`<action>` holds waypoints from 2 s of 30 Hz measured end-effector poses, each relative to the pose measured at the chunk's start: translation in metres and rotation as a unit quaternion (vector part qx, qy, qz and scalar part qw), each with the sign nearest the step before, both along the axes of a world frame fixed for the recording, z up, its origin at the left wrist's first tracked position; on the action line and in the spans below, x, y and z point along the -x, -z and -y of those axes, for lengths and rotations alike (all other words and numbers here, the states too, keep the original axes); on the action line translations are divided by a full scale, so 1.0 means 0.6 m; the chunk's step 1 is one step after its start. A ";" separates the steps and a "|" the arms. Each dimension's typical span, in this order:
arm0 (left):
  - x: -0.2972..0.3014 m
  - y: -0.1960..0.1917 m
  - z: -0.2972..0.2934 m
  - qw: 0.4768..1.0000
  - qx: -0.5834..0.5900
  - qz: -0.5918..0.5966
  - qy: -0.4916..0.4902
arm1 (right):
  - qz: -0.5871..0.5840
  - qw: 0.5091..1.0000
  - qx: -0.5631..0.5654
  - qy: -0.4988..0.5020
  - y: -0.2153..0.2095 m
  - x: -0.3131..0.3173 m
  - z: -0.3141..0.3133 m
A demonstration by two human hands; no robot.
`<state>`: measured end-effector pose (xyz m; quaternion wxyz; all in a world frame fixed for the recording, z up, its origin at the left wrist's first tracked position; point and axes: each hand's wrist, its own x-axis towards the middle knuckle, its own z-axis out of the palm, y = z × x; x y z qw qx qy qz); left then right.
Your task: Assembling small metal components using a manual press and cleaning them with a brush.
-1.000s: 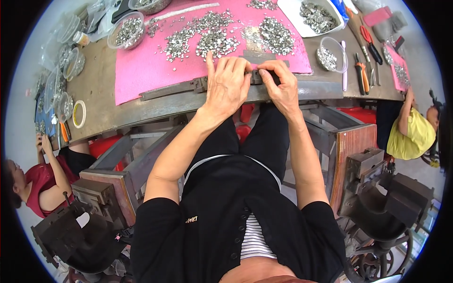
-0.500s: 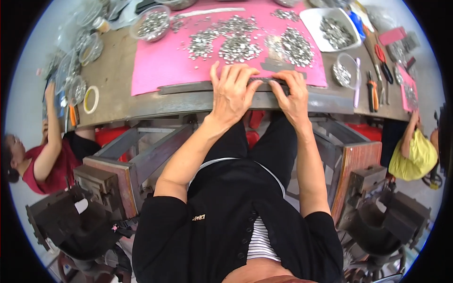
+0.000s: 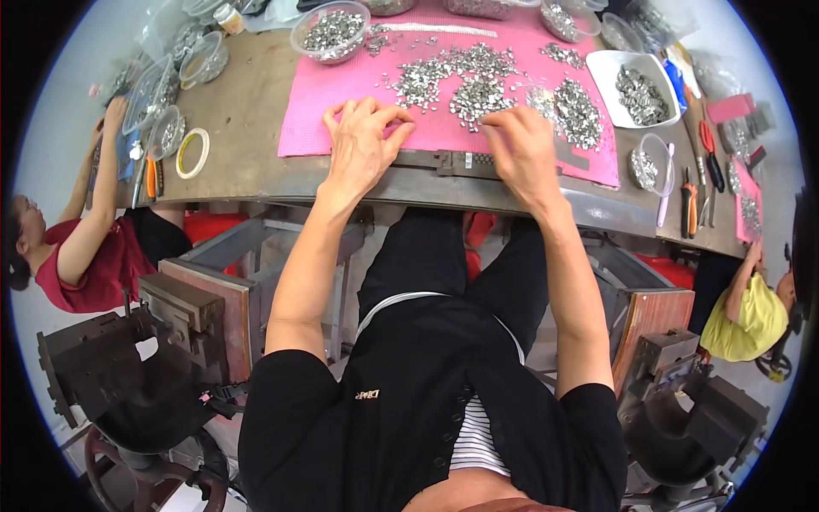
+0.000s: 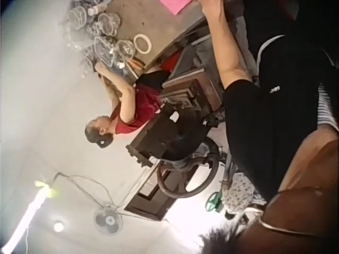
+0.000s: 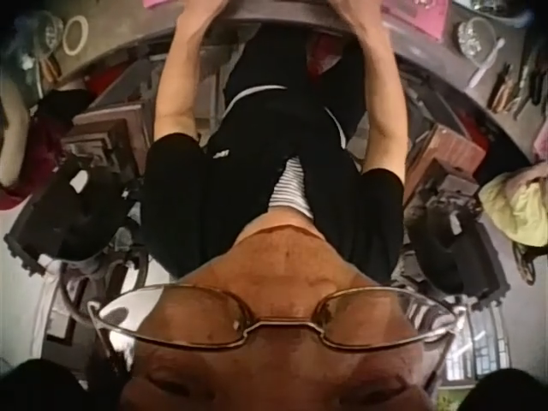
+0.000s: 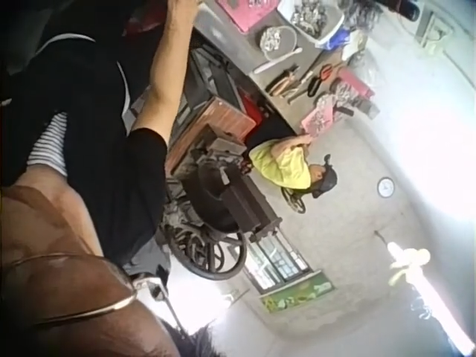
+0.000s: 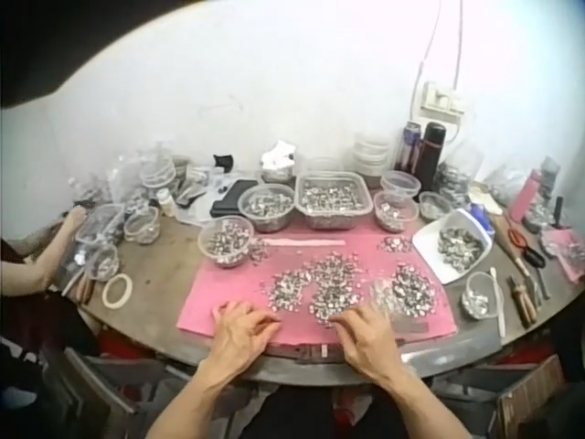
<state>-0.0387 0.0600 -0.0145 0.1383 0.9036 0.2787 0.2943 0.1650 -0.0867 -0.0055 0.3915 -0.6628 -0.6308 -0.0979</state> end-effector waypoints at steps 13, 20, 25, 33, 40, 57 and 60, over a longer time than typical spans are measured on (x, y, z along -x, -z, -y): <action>0.010 0.003 -0.007 0.999 0.035 0.026 0.009 | 0.106 0.989 0.091 0.044 0.030 0.035 -0.114; -0.080 -0.020 -0.041 0.994 0.039 0.061 0.078 | -0.028 0.989 0.143 0.007 -0.002 0.018 -0.040; -0.132 -0.007 -0.048 0.989 -0.035 -0.003 0.143 | -0.034 0.986 0.162 0.002 0.006 0.014 -0.025; -0.027 -0.003 -0.008 0.982 0.033 -0.141 0.120 | -0.055 0.989 0.136 -0.004 0.009 0.003 -0.016; 0.026 -0.005 -0.001 0.977 0.160 -0.014 0.142 | -0.104 0.983 0.149 -0.026 0.004 -0.003 -0.015; -0.019 0.006 -0.011 1.000 0.002 0.008 -0.009 | -0.181 0.965 0.187 -0.032 -0.007 -0.010 -0.012; -0.025 0.012 -0.011 0.999 -0.047 0.019 -0.018 | -0.219 0.956 0.194 -0.029 -0.013 -0.010 -0.007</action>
